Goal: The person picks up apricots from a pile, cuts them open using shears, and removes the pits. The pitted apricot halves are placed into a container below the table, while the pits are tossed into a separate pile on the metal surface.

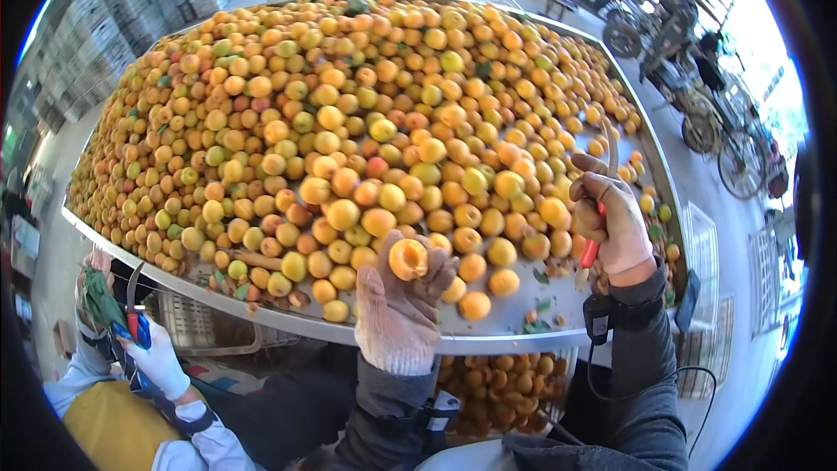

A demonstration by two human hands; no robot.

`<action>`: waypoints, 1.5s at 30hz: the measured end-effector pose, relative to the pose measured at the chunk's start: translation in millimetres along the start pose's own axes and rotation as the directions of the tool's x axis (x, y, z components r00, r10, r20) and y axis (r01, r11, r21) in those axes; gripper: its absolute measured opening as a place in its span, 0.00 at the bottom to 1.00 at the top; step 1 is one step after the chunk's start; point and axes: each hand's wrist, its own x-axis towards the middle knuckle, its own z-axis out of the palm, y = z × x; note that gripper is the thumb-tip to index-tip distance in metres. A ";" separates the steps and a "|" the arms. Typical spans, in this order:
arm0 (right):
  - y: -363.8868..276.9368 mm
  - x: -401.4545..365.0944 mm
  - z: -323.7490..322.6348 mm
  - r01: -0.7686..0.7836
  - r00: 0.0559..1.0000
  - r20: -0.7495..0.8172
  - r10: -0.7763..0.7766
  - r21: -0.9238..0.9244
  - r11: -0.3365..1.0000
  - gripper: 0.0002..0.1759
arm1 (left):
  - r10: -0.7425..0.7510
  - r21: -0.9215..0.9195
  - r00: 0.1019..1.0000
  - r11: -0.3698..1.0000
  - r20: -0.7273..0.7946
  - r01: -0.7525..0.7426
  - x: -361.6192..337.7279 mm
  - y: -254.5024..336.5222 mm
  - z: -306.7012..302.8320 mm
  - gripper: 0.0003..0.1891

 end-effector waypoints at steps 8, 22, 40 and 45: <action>28.0 -98.3 -124.2 -0.005 0.979 -0.201 0.044 0.186 0.982 0.21 | -0.314 0.465 0.949 0.844 0.025 0.267 -56.0 -20.5 25.1 0.18; 66.2 -122.6 -212.3 0.052 0.965 -0.188 0.183 0.821 0.569 0.15 | 0.149 0.907 0.896 -0.108 0.419 -0.406 -35.8 -89.4 1.4 0.14; 38.3 -100.4 -269.4 0.356 0.871 -0.490 0.026 0.668 0.654 0.14 | -0.619 0.471 0.778 -0.720 -0.104 -0.510 -23.3 -234.3 97.0 0.37; 31.8 -96.1 -299.7 0.411 0.840 -0.540 0.048 0.691 0.595 0.14 | -0.492 0.347 0.795 -0.859 -0.356 -0.376 -12.8 -209.2 66.5 0.49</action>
